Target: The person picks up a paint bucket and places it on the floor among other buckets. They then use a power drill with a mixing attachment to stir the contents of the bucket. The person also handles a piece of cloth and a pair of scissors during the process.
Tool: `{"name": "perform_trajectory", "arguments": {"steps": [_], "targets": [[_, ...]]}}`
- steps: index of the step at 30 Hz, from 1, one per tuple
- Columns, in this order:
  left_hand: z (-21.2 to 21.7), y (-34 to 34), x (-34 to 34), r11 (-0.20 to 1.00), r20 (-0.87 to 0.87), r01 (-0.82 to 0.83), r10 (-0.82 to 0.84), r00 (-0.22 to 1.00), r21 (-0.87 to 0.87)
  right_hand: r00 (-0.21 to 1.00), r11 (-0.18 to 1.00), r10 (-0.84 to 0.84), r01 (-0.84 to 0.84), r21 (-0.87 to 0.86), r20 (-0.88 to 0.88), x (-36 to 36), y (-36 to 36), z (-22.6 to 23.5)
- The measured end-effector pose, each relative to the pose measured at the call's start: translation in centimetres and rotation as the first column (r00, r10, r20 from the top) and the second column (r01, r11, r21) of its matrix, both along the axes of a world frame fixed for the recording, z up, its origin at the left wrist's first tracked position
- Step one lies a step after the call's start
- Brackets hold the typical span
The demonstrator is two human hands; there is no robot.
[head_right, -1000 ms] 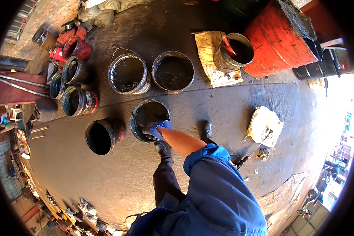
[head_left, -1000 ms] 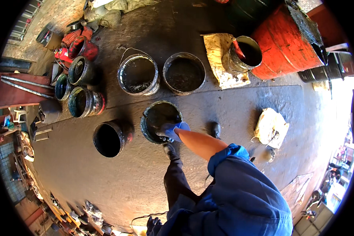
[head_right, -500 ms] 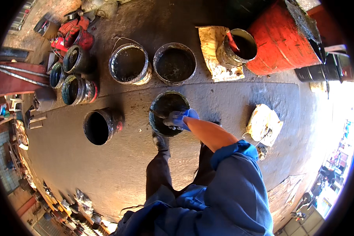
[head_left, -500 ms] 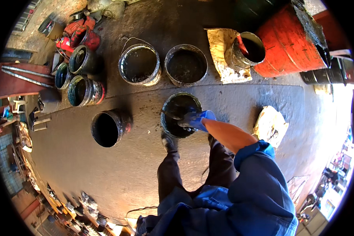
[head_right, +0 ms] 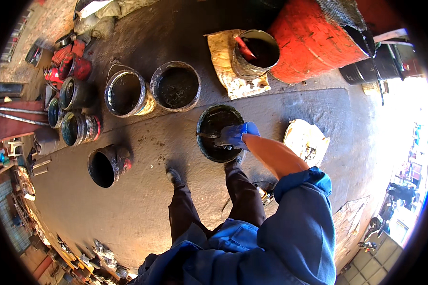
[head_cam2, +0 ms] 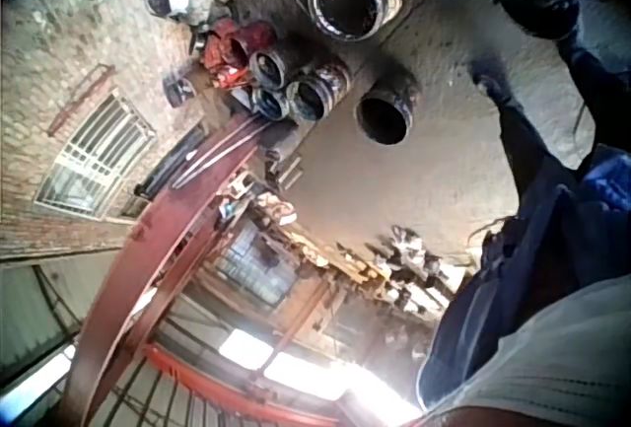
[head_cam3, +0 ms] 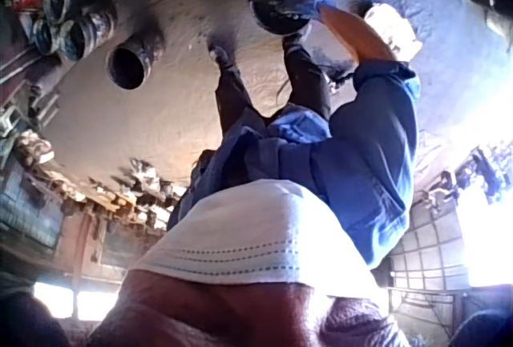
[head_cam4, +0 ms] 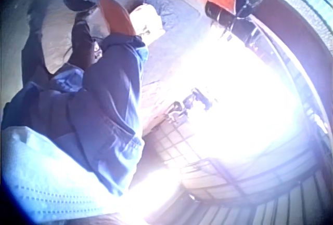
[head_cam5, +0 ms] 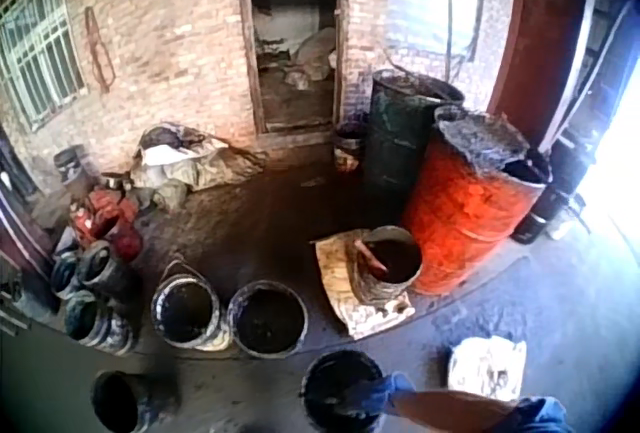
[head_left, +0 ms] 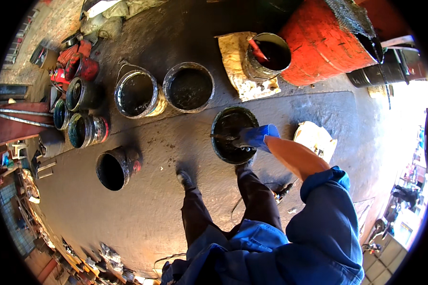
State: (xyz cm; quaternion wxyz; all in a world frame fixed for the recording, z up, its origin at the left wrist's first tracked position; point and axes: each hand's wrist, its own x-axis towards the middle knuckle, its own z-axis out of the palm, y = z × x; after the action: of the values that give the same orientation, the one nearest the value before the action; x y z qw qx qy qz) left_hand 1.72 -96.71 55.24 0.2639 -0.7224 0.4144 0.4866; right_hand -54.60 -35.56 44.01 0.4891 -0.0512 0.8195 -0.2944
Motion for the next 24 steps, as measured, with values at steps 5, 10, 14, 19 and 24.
{"name": "perform_trajectory", "arguments": {"steps": [5, 10, 14, 19, 24], "targets": [[0.1, 1.5, -2.6, 0.999, -0.01, 0.05, -0.05, 0.999, 0.004, 0.997, 0.997, -0.063, 0.065, 0.048, -0.038, -0.3, 7.7, 0.2], [1.0, 2.1, -5.2, 0.994, -0.014, 0.11, -0.11, 0.994, -0.006, 0.985, 0.982, -0.142, 0.153, 0.115, -0.097, 0.7, 14.5, -1.4], [2.7, 2.0, -7.7, 0.984, 0.008, 0.177, -0.177, 0.984, -0.019, 0.965, 0.955, -0.221, 0.244, 0.171, -0.142, 2.8, 19.9, -4.9], [4.9, 1.7, -12.2, 0.959, 0.037, 0.279, -0.278, 0.96, -0.04, 0.933, 0.921, -0.308, 0.342, 0.187, -0.188, 6.3, 24.3, -9.0], [6.4, 1.9, -18.1, 0.926, 0.036, 0.375, -0.374, 0.927, -0.046, 0.892, 0.932, -0.324, 0.359, 0.058, -0.315, 7.0, 19.7, -9.6]]}}
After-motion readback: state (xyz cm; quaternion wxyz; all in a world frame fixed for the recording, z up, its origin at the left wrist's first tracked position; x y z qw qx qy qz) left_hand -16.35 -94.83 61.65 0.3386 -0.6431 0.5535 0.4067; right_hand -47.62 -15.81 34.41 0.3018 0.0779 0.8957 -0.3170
